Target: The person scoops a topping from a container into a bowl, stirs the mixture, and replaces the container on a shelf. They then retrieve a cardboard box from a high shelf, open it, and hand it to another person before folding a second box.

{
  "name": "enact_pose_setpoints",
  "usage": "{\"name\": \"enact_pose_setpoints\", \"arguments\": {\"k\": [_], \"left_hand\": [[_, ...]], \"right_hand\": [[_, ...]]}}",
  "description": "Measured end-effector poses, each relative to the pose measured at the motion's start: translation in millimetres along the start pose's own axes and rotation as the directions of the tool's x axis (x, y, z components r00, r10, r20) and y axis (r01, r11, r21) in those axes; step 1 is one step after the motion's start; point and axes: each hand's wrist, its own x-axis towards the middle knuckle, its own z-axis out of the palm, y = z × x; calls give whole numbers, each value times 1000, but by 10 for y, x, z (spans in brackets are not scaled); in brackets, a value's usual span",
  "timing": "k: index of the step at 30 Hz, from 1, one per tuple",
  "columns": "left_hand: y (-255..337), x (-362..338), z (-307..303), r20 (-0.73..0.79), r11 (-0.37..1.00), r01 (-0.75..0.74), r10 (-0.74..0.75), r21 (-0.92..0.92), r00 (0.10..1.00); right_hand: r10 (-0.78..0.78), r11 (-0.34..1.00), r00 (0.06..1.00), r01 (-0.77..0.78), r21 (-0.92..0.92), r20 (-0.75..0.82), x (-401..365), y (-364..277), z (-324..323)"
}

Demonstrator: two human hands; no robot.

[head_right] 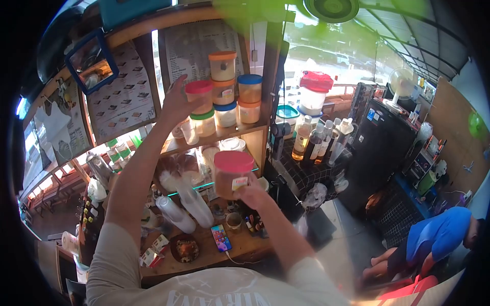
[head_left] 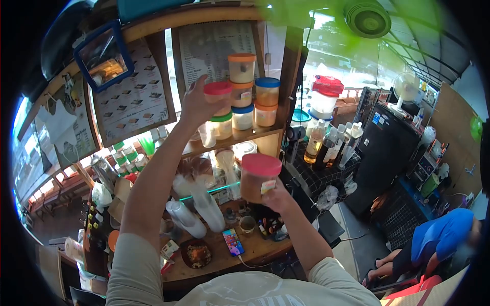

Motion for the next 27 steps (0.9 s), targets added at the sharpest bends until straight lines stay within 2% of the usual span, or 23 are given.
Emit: {"name": "enact_pose_setpoints", "arguments": {"k": [1,2,3,4,5,6,7,8,9,10,11,12,14,15,17,18,19,20,22,24,25,26,27], "left_hand": [[-43,110,95,-9,1000,-2,2,-4,1000],[-80,208,195,70,997,65,-62,-47,996],[-124,292,288,151,987,134,-120,-85,981],[-174,353,368,142,987,132,-118,-90,983],[-235,391,443,112,989,145,-139,-43,984],[-273,420,477,83,987,159,-159,5,984],[-227,427,395,80,987,160,-160,6,984],[-207,422,277,4,985,162,-162,-63,987],[-159,397,127,-70,979,159,-169,-130,983],[-139,341,-8,-67,979,165,-174,-122,982],[-122,255,-168,-163,988,112,-129,-107,978],[-100,150,-359,-258,995,61,-81,-85,963],[33,-161,-758,-259,998,51,-60,-42,964],[43,-317,-916,-253,998,48,-54,-30,966],[69,-649,-1209,-246,999,47,-47,-5,968],[83,-833,-1356,-211,995,98,-99,-13,973],[69,-1012,-1480,-175,989,148,-149,-19,973],[18,-1190,-1581,-174,989,148,-147,-7,974],[-125,-1532,-1763,-164,991,132,-134,-21,977],[-288,-1854,-1913,-142,989,148,-150,-24,979],[-350,-2017,-1971,-120,986,163,-165,-33,979],[-387,-2181,-2024,-118,985,170,-172,-32,978],[-422,-2338,-2083,-64,981,189,-192,-50,979]], "right_hand": [[-88,988,995,82,-129,-40,75,-62,-43],[-91,987,995,86,-138,-32,118,-135,-77],[-153,952,980,112,-283,-128,176,-294,66],[-226,899,951,119,-422,-212,247,-413,145],[-303,873,936,198,-445,-178,315,-472,145],[-304,872,937,199,-447,-175,407,-533,146],[-375,790,908,208,-576,-186,517,-592,151],[-443,694,877,202,-691,-188,629,-639,167],[-438,698,879,199,-688,-190,735,-703,264],[-521,524,840,172,-834,-154,838,-772,430],[-590,327,801,127,-936,-98,980,-805,550],[-581,339,808,126,-932,-103,1180,-795,586],[-644,150,765,130,-980,3,1616,-707,612],[-635,161,773,134,-978,1,1802,-637,641],[-668,37,744,46,-998,10,2114,-477,695],[-664,49,748,53,-997,7,2215,-406,703],[-647,89,762,125,-988,38,2291,-355,698],[-632,130,772,193,-972,69,2350,-299,683],[-666,111,743,193,-975,71,2458,-210,631],[-721,38,676,254,-966,150,2530,-167,567],[-714,16,692,168,-986,106,2494,-170,612],[-709,19,697,165,-986,103,2428,-169,642],[-772,-77,614,169,-983,166,2328,-163,676]]}}
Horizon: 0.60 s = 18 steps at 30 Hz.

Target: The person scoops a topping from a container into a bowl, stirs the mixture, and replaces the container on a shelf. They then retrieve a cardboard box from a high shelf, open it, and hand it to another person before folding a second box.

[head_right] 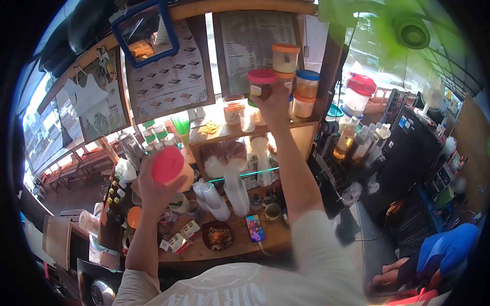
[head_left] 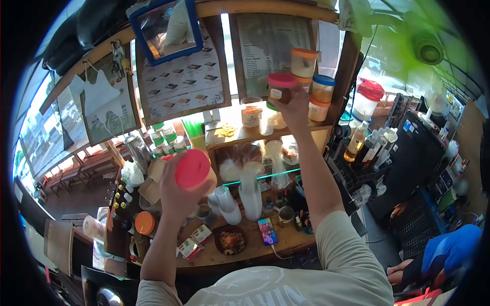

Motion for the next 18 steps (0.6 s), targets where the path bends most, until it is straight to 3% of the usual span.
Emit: {"name": "enact_pose_setpoints", "arguments": {"k": [2,3,4,5,6,7,8,10,11,13,14,16,17,18], "left_hand": [[-165,-285,-101,65,1000,14,-13,-16,998],[-272,-438,-90,117,996,-44,53,-82,992],[-350,-586,-78,162,984,-96,121,-152,979],[-377,-712,-63,163,982,-98,124,-161,979],[-371,-842,-24,206,983,-60,95,-173,974],[-357,-985,29,251,983,-18,65,-183,966],[-346,-1166,120,258,981,-12,62,-192,964],[-358,-1464,261,336,964,159,-81,-212,938],[-389,-1513,236,349,962,163,-78,-220,934],[-433,-1595,189,439,982,-188,162,15,884],[-483,-1573,165,450,983,-186,166,0,877],[-605,-1353,102,617,841,-444,533,-309,579],[-627,-1294,86,626,717,-509,683,-476,376],[-604,-1294,67,672,752,-439,648,-491,359]], "right_hand": [[-161,981,957,129,-144,-239,-261,103,-109],[15,996,1000,-16,-84,-14,-522,-139,-344],[181,983,959,-172,-59,220,-916,-432,-615],[252,966,827,-243,-84,503,-1442,-465,-693],[103,952,688,-276,129,718,-1904,-654,-796],[-207,943,652,-66,326,730,-2324,-834,-774],[-213,894,576,-212,396,789,-2746,-987,-768],[-26,859,539,-419,295,842,-3432,-1258,-638],[-9,860,541,-425,283,841,-3701,-1267,-591],[140,706,550,-639,307,823,-3980,-1311,-547],[159,705,550,-644,295,820,-4070,-1270,-601],[22,837,419,-504,213,908,-3934,-1432,-766],[45,834,420,-516,198,907,-3980,-1472,-781],[78,847,423,-506,164,903,-4026,-1517,-788]]}}
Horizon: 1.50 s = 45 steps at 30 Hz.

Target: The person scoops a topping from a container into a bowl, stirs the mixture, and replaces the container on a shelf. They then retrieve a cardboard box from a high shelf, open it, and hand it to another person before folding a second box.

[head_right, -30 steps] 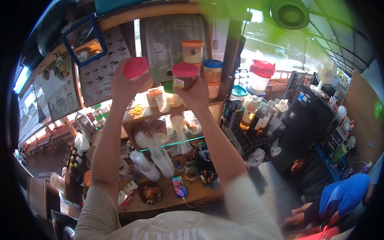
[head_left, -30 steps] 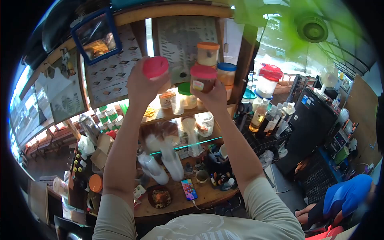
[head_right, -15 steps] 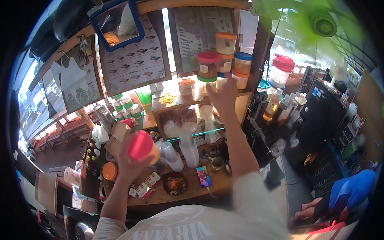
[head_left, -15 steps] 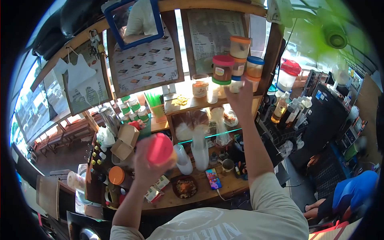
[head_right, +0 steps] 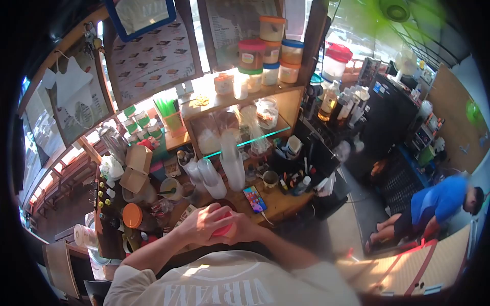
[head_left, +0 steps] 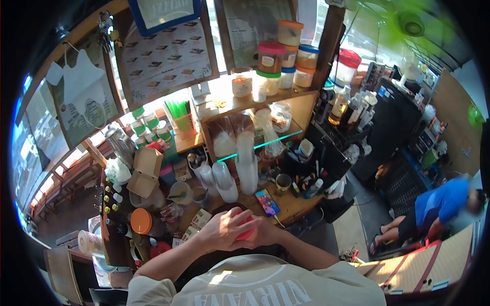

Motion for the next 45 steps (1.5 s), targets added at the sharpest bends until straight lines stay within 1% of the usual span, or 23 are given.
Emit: {"name": "enact_pose_setpoints", "arguments": {"k": [1,3,5,7,8,9,12,13,14,15,17,19,20,22,23,25,27,29,34,36,39,43,45], "left_hand": [[17,-20,72,4,1000,-10,11,-16,1000],[18,-19,260,-88,961,276,-273,22,958],[45,83,424,-208,936,350,-348,-27,914],[-69,172,520,-191,670,724,-742,-167,642],[-161,200,498,-134,575,778,-818,-253,560],[-371,115,615,-152,559,701,-817,-443,556],[-713,-86,872,-51,366,602,-879,-710,474],[-629,-107,856,100,95,411,-898,-907,428],[-550,-153,874,257,-203,172,-875,-964,409],[-492,-182,1003,281,-225,184,-879,-957,385],[-476,-206,1340,288,-325,-34,-877,-945,386],[-498,-310,1275,290,-314,-21,-897,-949,335],[-524,-392,1205,63,-13,175,-957,-984,282],[-560,-461,1025,-448,509,487,-860,-710,245],[-548,-471,957,-443,502,493,-864,-711,241],[-300,-360,506,-491,821,542,-553,-180,673],[-171,-207,497,-456,816,578,-508,19,731],[-201,-131,590,-257,747,641,-594,174,762],[-265,-262,502,-171,766,640,-623,68,764],[-292,-338,397,-251,943,326,-300,68,920],[-340,-236,520,-420,954,245,-154,172,894],[-388,-203,586,-227,988,104,-76,113,971],[-364,-248,610,-370,941,285,-202,183,907]], "right_hand": [[24,999,999,-25,-30,-21,-27,-26,33],[142,990,987,-143,2,-72,-87,-26,127],[65,952,901,-185,-244,-430,-113,161,330],[23,924,866,-209,-320,-500,-109,272,418],[-32,890,831,-229,-394,-555,-129,310,470],[-15,891,829,-243,-384,-559,-146,289,504],[133,986,733,-27,167,-667,-99,208,445],[155,982,736,-41,185,-659,-58,209,448],[190,959,736,2,283,-650,-5,217,481],[228,923,736,46,383,-638,29,237,541],[217,932,758,27,362,-616,101,349,631],[188,944,779,25,330,-598,171,396,679],[180,953,771,17,302,-611,171,413,663],[187,962,745,-8,271,-640,172,329,596],[195,960,747,-13,279,-635,170,326,563],[43,994,775,-99,-55,-630,181,340,539],[72,992,783,-122,-39,-618,269,391,624],[-139,972,768,-16,-235,-625,388,485,682],[-198,958,763,17,-288,-616,309,598,499],[-225,942,759,9,-335,-611,237,599,399],[-231,954,765,56,-296,-601,240,657,421],[-214,956,751,29,-293,-624,243,660,401],[-261,930,758,32,-366,-597,207,655,375]]}}
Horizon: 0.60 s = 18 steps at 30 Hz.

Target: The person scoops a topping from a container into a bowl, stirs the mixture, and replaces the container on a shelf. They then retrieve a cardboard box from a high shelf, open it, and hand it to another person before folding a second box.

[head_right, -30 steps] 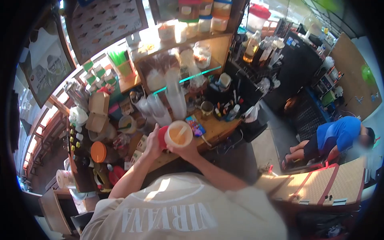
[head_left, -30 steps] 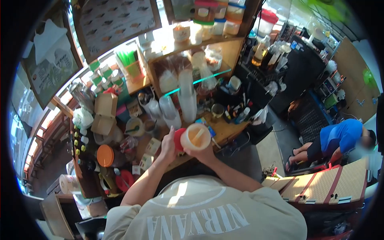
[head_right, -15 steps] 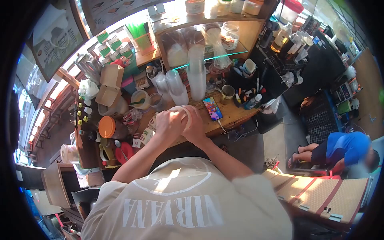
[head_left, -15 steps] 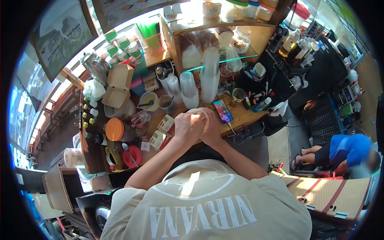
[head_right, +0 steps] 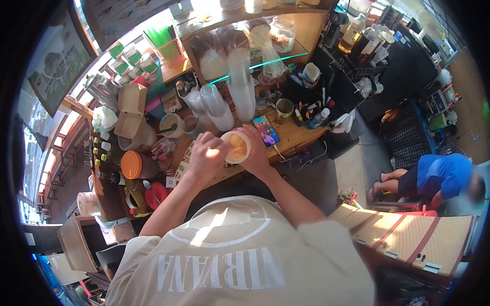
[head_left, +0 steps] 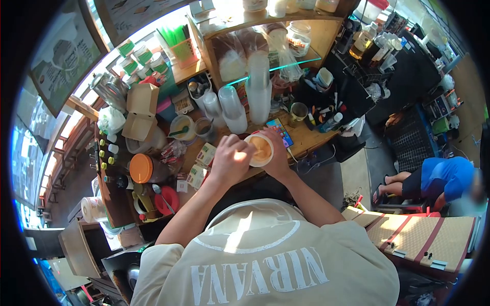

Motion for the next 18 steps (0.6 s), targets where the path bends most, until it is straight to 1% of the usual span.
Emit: {"name": "enact_pose_setpoints", "arguments": {"k": [1,2,4,5,6,8,9,10,11,12,13,14,15,16,18], "left_hand": [[11,-2,51,-41,995,71,-68,68,997],[31,-30,105,-33,995,68,-66,66,997],[77,-93,245,-8,971,224,-226,-78,974],[103,-117,329,-6,956,260,-263,-137,965],[146,-128,382,0,955,260,-263,-142,965],[195,-152,462,45,822,477,-489,-309,871],[193,-136,457,50,822,478,-488,-310,871],[184,-115,447,131,643,626,-644,-440,754],[167,-96,445,235,419,731,-759,-538,608],[97,-116,483,240,416,733,-758,-537,606],[-26,-173,546,306,251,760,-806,-599,507],[-145,-239,603,378,79,762,-833,-643,405],[-216,-258,604,431,-7,764,-829,-646,357],[-274,-294,596,433,-8,765,-828,-644,356],[-358,-355,575,495,-168,725,-828,-667,263]], "right_hand": [[11,1000,1000,-11,1,-1,-33,30,9],[13,1000,1000,-13,-20,8,-48,75,24],[19,999,1000,-18,-47,11,-44,107,31],[62,996,998,-61,-61,23,-58,112,45],[106,992,994,-103,-74,35,-79,115,52],[129,989,991,-127,-71,29,-104,132,56],[145,987,989,-143,-67,22,-122,153,67],[151,986,988,-150,-68,21,-151,174,87],[209,977,977,-206,-63,52,-180,194,108],[264,964,961,-260,-60,83,-208,218,122],[267,963,960,-263,-60,85,-228,224,126],[322,946,940,-316,-67,113,-247,226,135],[374,927,917,-367,-76,140,-267,243,147],[377,926,916,-370,-76,139,-294,277,164],[420,908,897,-417,-54,137,-300,264,154]]}}
